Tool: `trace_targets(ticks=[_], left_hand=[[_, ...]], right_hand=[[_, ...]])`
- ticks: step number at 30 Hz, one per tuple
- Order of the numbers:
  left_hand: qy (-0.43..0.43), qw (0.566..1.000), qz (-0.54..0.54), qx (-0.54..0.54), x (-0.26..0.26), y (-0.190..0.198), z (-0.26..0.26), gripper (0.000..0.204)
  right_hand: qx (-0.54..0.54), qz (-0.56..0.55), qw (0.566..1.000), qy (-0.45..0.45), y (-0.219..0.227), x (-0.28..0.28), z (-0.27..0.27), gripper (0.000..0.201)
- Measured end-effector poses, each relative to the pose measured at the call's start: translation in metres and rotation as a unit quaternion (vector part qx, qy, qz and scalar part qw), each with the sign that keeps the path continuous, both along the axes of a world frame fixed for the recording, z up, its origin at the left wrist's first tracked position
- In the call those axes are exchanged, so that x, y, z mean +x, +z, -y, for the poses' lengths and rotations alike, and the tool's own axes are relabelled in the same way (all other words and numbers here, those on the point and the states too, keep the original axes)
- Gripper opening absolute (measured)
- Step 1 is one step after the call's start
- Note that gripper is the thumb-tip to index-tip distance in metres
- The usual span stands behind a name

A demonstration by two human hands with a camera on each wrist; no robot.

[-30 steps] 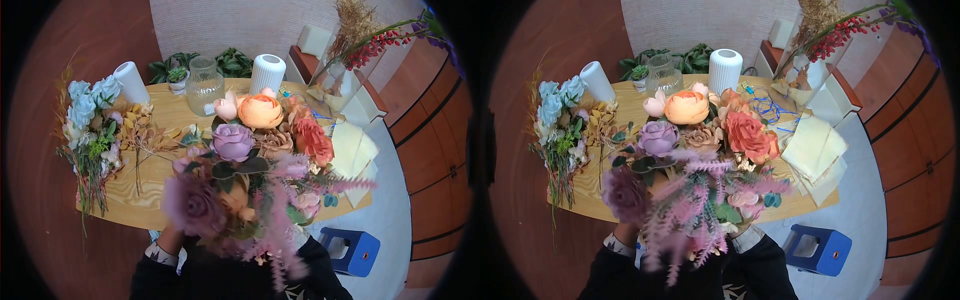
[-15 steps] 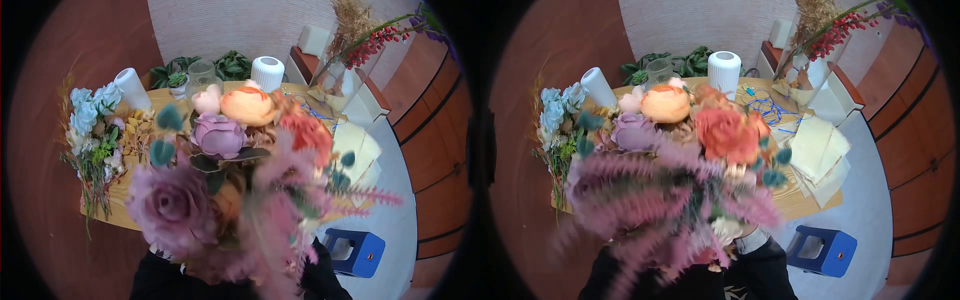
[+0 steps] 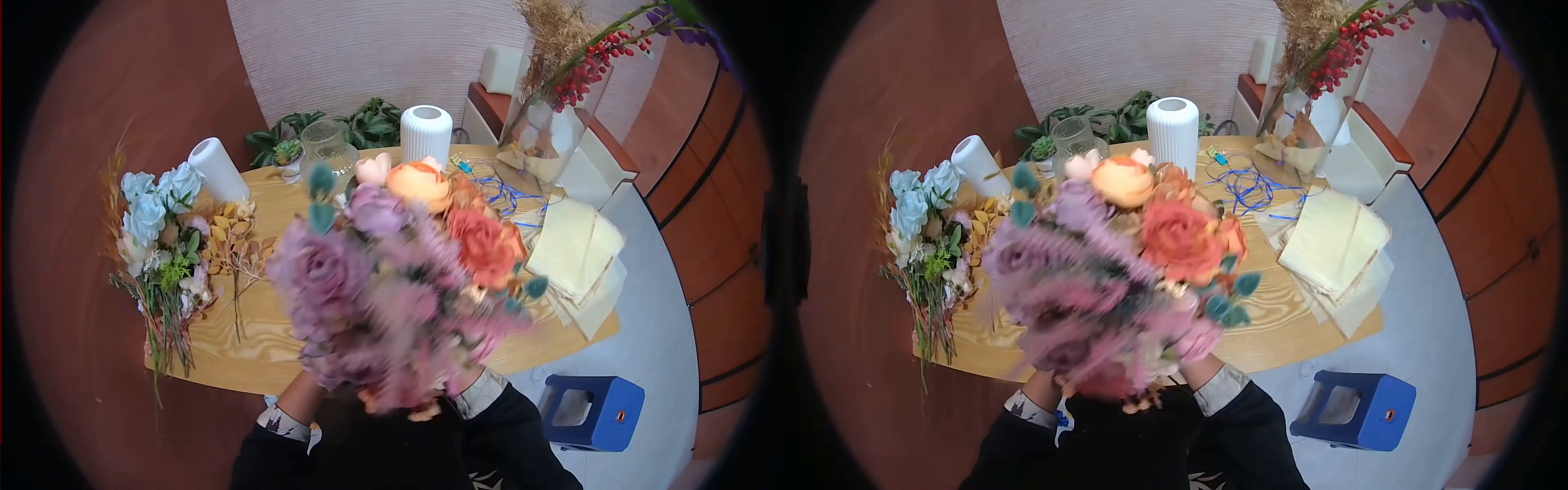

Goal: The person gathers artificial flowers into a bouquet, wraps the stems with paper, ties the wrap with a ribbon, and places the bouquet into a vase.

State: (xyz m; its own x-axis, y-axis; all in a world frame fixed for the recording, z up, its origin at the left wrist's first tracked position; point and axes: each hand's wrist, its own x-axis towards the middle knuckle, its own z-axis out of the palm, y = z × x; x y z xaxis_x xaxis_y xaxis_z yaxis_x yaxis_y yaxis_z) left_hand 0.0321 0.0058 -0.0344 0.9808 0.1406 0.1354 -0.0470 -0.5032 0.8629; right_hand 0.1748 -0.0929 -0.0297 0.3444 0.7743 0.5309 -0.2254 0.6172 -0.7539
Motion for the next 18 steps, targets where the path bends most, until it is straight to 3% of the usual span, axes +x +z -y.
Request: trace_targets(ticks=[18], left_hand=[[-0.048,0.998,-0.030,-0.026,-0.010,-0.001,-0.010,0.029]], right_hand=[[0.031,-0.093,0.992,0.076,-0.006,-0.006,-0.006,0.025]])
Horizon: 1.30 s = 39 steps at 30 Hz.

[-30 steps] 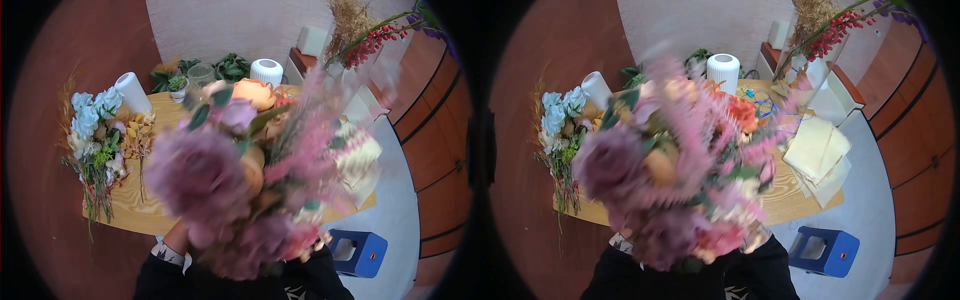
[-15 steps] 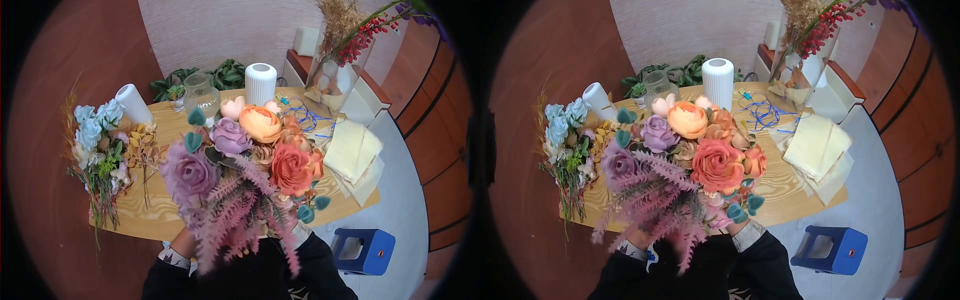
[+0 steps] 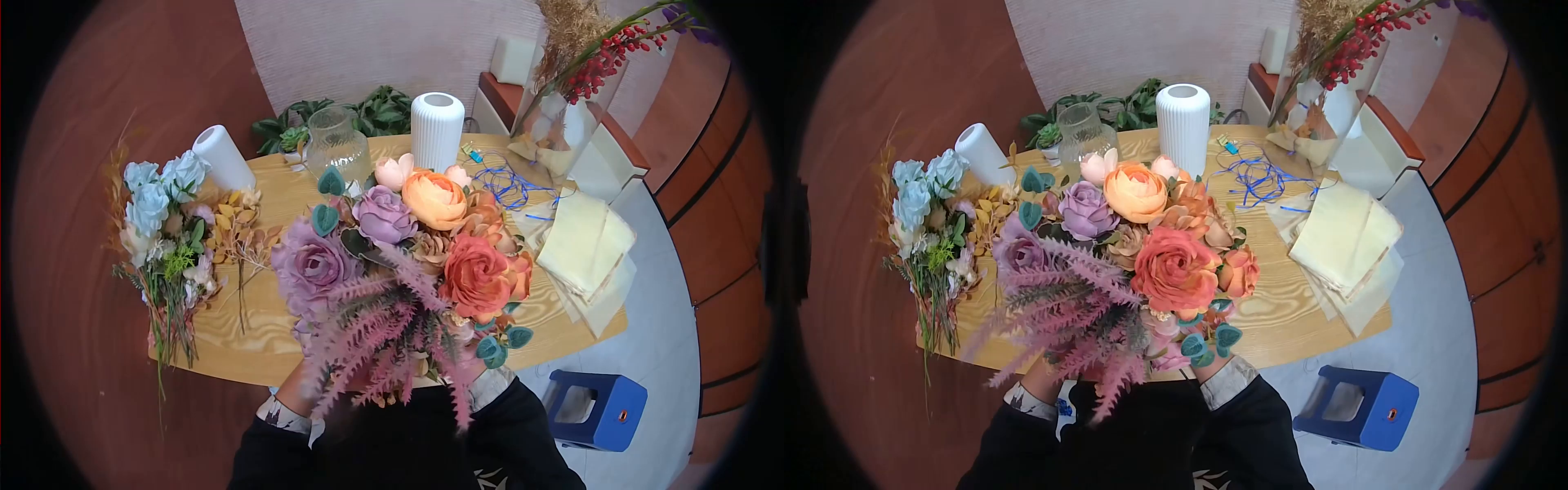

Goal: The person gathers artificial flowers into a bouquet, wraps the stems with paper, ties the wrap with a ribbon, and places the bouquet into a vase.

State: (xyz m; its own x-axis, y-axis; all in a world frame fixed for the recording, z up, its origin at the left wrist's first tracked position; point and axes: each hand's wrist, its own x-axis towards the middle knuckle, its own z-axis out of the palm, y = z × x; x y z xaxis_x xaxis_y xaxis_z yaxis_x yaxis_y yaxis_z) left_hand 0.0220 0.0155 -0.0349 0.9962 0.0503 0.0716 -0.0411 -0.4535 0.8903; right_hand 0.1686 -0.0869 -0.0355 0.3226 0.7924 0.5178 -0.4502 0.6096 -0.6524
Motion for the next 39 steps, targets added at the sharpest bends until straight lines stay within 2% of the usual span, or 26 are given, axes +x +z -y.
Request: trace_targets(ticks=[19,21,22,25,26,27,28,30,31,33,34,36,37,38,39], left_hand=[[-0.005,0.999,0.012,-0.049,0.023,0.007,0.005,0.028],[-0.007,0.998,0.018,-0.064,0.001,0.002,0.004,0.028],[-0.004,0.997,0.023,-0.076,0.017,0.003,0.002,0.028],[0.011,0.993,0.032,-0.117,0.008,0.001,0.011,0.028],[0.012,0.989,-0.032,-0.141,0.003,0.014,0.015,0.028],[0.011,0.982,-0.097,-0.162,-0.001,0.024,0.017,0.029],[0.010,0.982,-0.093,-0.166,-0.003,0.028,0.017,0.029],[-0.122,0.915,-0.125,-0.363,-0.007,0.031,0.019,0.032],[-0.123,0.913,-0.121,-0.369,-0.010,0.031,0.019,0.032],[-0.186,0.820,-0.159,-0.517,-0.013,0.029,0.019,0.035],[-0.186,0.818,-0.155,-0.521,-0.013,0.029,0.022,0.035],[-0.164,0.728,-0.157,-0.647,-0.015,0.029,0.029,0.035],[-0.162,0.727,-0.153,-0.649,-0.015,0.028,0.032,0.035],[-0.131,0.766,-0.132,-0.616,-0.015,0.027,0.035,0.033],[-0.097,0.801,-0.110,-0.580,-0.014,0.027,0.037,0.031]], right_hand=[[0.007,-0.063,0.990,0.122,0.011,-0.013,-0.010,0.034],[-0.004,-0.067,0.989,0.134,0.011,-0.012,-0.005,0.035],[-0.014,-0.068,0.987,0.142,0.011,-0.012,-0.003,0.036],[-0.050,-0.080,0.981,0.169,0.006,-0.014,0.005,0.037],[-0.054,-0.081,0.980,0.174,0.017,-0.015,0.002,0.038],[-0.119,-0.098,0.981,0.116,0.031,-0.022,0.011,0.044],[-0.070,-0.109,0.974,0.183,0.035,-0.019,0.011,0.042],[-0.036,-0.125,0.962,0.241,0.043,-0.020,0.012,0.040],[-0.044,-0.124,0.962,0.241,0.046,-0.021,0.012,0.040],[-0.003,-0.129,0.950,0.286,0.049,-0.022,0.011,0.042],[-0.010,-0.128,0.949,0.287,0.050,-0.021,0.010,0.042],[0.052,-0.145,0.933,0.326,0.051,-0.020,0.007,0.043],[0.024,-0.149,0.945,0.291,0.053,-0.021,0.008,0.048],[0.020,-0.150,0.943,0.298,0.054,-0.022,0.009,0.048],[-0.013,-0.174,0.951,0.256,0.054,-0.022,0.011,0.047]])
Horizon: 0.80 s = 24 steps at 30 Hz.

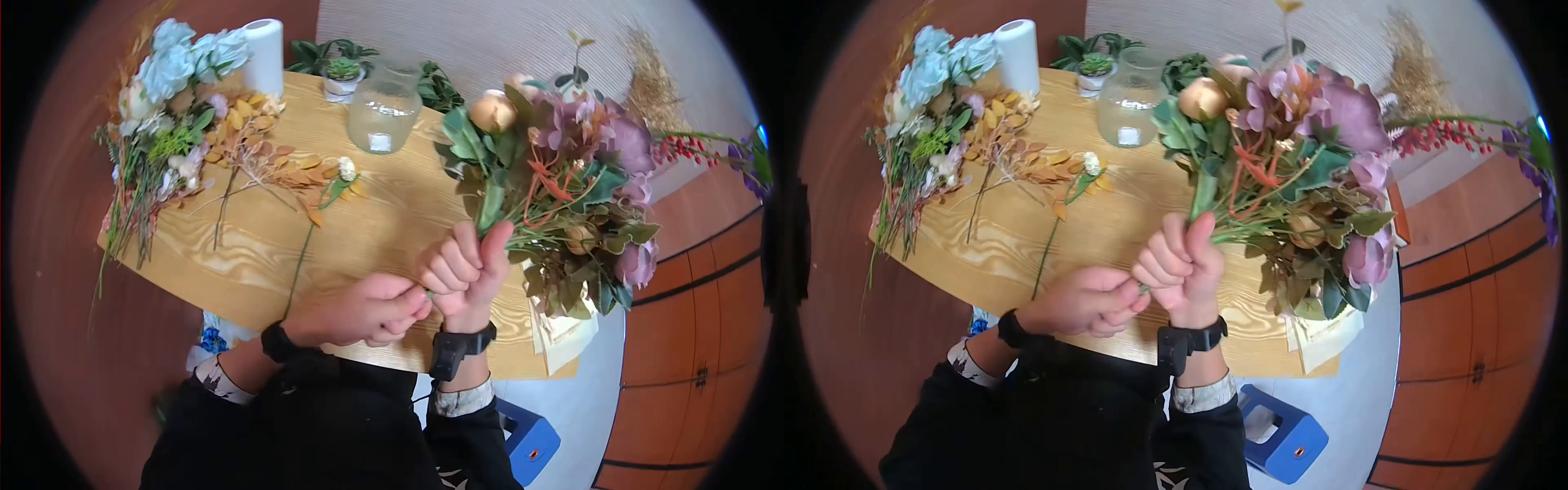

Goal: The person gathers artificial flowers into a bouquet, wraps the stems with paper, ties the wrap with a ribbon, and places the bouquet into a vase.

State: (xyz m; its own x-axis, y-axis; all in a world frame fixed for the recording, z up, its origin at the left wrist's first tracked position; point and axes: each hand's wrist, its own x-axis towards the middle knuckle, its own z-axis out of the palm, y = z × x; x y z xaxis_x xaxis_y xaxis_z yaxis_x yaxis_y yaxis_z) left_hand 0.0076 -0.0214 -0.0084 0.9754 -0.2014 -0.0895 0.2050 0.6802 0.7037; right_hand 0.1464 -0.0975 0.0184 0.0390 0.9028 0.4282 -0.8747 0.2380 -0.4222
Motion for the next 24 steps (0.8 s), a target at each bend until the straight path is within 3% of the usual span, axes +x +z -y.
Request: trace_targets(ticks=[1,2,3,4,5,6,9,13,15,16,17,20,22,24], left_hand=[[0.013,1.000,-0.001,-0.003,0.002,-0.007,0.005,0.031],[0.170,0.956,0.072,0.227,0.006,-0.017,0.012,0.029],[0.307,0.833,0.133,0.441,0.008,-0.023,0.017,0.027],[0.345,0.742,0.143,0.556,0.008,-0.022,0.016,0.017],[0.349,0.741,0.138,0.557,0.007,-0.023,0.018,0.017],[0.349,0.722,0.112,0.587,0.007,-0.025,0.020,0.014],[0.349,0.684,0.068,0.637,0.006,-0.035,0.021,0.010],[0.271,0.715,0.052,0.642,0.001,-0.034,0.013,0.011],[0.341,0.614,0.155,0.695,-0.004,-0.035,0.005,0.016],[0.343,0.612,0.161,0.694,-0.010,-0.032,-0.001,0.016],[0.332,0.575,0.094,0.742,-0.022,-0.026,-0.009,0.018],[0.355,0.479,-0.068,0.800,-0.044,-0.047,-0.039,0.019],[0.306,0.503,-0.149,0.794,-0.050,-0.038,-0.051,0.019],[0.293,0.533,-0.167,0.776,-0.053,-0.055,-0.055,0.018]], right_hand=[[-0.046,-0.011,0.998,-0.034,0.000,-0.002,0.001,0.046],[-0.138,-0.003,0.984,-0.114,0.006,-0.008,0.002,0.047],[-0.142,-0.004,0.985,-0.103,0.009,-0.015,-0.001,0.047],[-0.227,0.023,0.948,-0.221,0.011,-0.022,-0.005,0.048],[-0.305,0.050,0.889,-0.337,0.011,-0.028,-0.008,0.049],[-0.331,0.036,0.864,-0.377,0.009,-0.035,-0.011,0.052],[-0.343,0.028,0.853,-0.391,0.005,-0.045,-0.010,0.053],[-0.335,0.082,0.847,-0.404,-0.008,-0.042,-0.005,0.055],[-0.339,0.142,0.829,-0.422,-0.016,-0.041,-0.003,0.055],[-0.354,0.147,0.821,-0.423,-0.017,-0.041,-0.001,0.054],[-0.369,0.150,0.812,-0.426,-0.019,-0.041,0.002,0.053],[-0.369,0.113,0.829,-0.405,-0.027,-0.033,0.007,0.049],[-0.361,0.117,0.833,-0.402,-0.035,-0.032,0.012,0.047],[-0.230,0.089,0.924,-0.292,-0.053,-0.025,0.019,0.043]])
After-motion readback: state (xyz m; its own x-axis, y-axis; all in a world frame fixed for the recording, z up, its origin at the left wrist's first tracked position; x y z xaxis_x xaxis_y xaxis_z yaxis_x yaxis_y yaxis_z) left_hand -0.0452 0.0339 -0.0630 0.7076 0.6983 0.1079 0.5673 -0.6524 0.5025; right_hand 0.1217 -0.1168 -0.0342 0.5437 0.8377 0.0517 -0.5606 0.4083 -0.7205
